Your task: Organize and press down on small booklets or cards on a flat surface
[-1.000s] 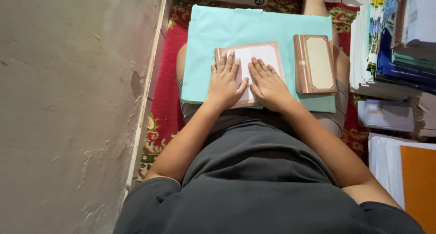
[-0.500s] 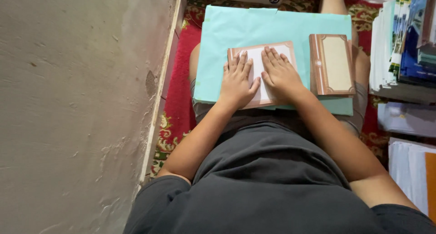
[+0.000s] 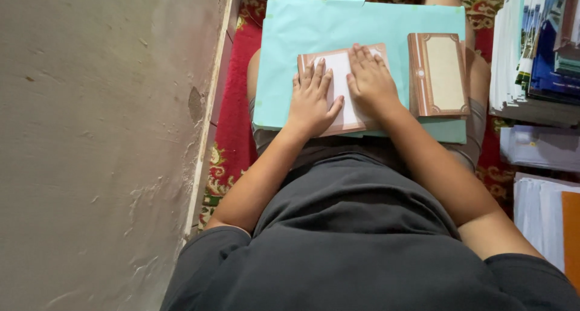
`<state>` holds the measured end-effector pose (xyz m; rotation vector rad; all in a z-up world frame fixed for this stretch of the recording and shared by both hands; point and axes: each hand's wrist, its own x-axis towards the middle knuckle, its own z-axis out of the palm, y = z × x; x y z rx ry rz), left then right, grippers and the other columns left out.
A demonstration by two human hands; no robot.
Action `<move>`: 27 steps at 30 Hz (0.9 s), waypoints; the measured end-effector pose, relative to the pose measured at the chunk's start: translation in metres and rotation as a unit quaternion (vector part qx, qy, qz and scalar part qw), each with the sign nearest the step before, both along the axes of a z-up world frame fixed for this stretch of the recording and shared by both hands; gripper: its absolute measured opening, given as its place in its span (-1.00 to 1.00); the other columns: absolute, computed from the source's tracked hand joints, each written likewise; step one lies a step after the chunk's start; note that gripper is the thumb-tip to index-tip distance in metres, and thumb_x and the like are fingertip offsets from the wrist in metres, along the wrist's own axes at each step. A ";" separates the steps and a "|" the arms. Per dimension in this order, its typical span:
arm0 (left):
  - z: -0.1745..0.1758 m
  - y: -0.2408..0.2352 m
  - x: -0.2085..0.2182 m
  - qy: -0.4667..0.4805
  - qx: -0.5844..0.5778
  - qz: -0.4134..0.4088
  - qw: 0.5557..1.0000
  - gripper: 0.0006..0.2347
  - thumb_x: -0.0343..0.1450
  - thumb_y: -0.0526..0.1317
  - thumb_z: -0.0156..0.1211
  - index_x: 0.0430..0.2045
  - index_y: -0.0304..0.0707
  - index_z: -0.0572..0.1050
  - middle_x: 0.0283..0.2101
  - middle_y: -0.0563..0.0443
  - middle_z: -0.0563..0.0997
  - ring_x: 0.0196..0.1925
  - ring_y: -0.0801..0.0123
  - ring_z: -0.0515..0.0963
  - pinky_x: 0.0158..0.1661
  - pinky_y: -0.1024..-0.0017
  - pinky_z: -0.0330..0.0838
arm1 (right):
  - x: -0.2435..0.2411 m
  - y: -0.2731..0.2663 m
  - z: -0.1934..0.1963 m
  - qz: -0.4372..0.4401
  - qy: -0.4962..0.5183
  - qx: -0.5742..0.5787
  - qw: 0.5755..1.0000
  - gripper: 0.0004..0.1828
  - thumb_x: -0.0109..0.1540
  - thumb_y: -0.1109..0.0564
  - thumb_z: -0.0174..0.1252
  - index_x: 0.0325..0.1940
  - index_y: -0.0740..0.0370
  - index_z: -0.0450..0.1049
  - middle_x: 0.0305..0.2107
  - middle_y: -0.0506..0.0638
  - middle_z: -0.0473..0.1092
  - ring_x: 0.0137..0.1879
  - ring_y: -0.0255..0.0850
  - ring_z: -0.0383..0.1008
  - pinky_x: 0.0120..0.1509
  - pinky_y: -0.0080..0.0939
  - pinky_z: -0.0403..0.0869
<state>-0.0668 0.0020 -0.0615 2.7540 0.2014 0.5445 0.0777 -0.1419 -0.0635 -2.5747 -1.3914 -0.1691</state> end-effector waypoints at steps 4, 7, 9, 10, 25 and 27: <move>0.007 0.000 -0.003 -0.002 -0.001 -0.002 1.000 -0.43 0.45 0.17 -0.05 0.25 -0.21 0.33 0.45 -0.23 0.19 0.52 -0.09 0.06 0.35 -0.22 -0.06 | -0.005 -0.021 -0.012 -0.059 -0.055 0.032 0.996 -0.38 0.41 -0.01 -0.15 0.50 0.34 0.24 0.41 0.24 0.22 0.54 0.05 0.12 0.53 0.09 0.05; 0.019 -0.006 0.001 0.077 0.005 -0.007 0.997 -0.41 0.50 0.20 -0.15 0.39 -0.11 0.21 0.49 -0.27 0.10 0.56 -0.17 -0.04 0.37 -0.34 -0.22 | -0.006 -0.034 -0.015 -0.054 -0.024 0.067 0.996 -0.35 0.34 0.07 -0.10 0.48 0.48 0.21 0.44 0.35 0.11 0.55 0.20 0.06 0.51 0.15 0.15; 0.024 -0.010 0.010 0.169 0.048 0.006 0.984 -0.40 0.51 0.27 -0.31 0.47 0.14 0.08 0.53 -0.27 0.02 0.57 -0.22 -0.12 0.37 -0.35 -0.42 | -0.002 -0.036 -0.021 -0.035 -0.029 0.084 0.995 -0.34 0.31 0.13 -0.08 0.46 0.56 0.20 0.41 0.46 0.10 0.52 0.32 0.06 0.55 0.15 0.11; 0.027 -0.011 0.018 0.168 0.047 0.006 0.985 -0.40 0.51 0.27 -0.31 0.47 0.14 0.08 0.53 -0.27 0.02 0.57 -0.22 -0.12 0.37 -0.35 -0.42 | -0.001 -0.036 -0.022 -0.035 -0.030 0.083 0.995 -0.34 0.31 0.13 -0.08 0.46 0.56 0.20 0.41 0.46 0.10 0.52 0.32 0.06 0.55 0.15 0.11; 0.014 -0.056 -0.008 0.127 0.093 -0.100 0.982 -0.39 0.50 0.08 -0.18 0.43 -0.29 0.11 0.50 -0.29 0.11 0.54 -0.16 0.08 0.39 -0.13 0.01 | 0.000 -0.035 -0.025 -0.037 -0.023 0.107 0.993 -0.35 0.29 0.17 -0.09 0.44 0.57 0.21 0.39 0.49 0.11 0.52 0.33 0.07 0.58 0.17 0.08; 0.004 -0.059 -0.015 0.133 0.087 -0.122 0.980 -0.39 0.52 0.08 -0.20 0.45 -0.29 0.07 0.52 -0.23 0.07 0.54 -0.14 0.06 0.40 -0.11 0.00 | -0.002 -0.035 -0.024 -0.037 -0.018 0.110 0.993 -0.36 0.30 0.18 -0.09 0.46 0.56 0.20 0.41 0.48 0.08 0.53 0.34 0.05 0.58 0.18 0.07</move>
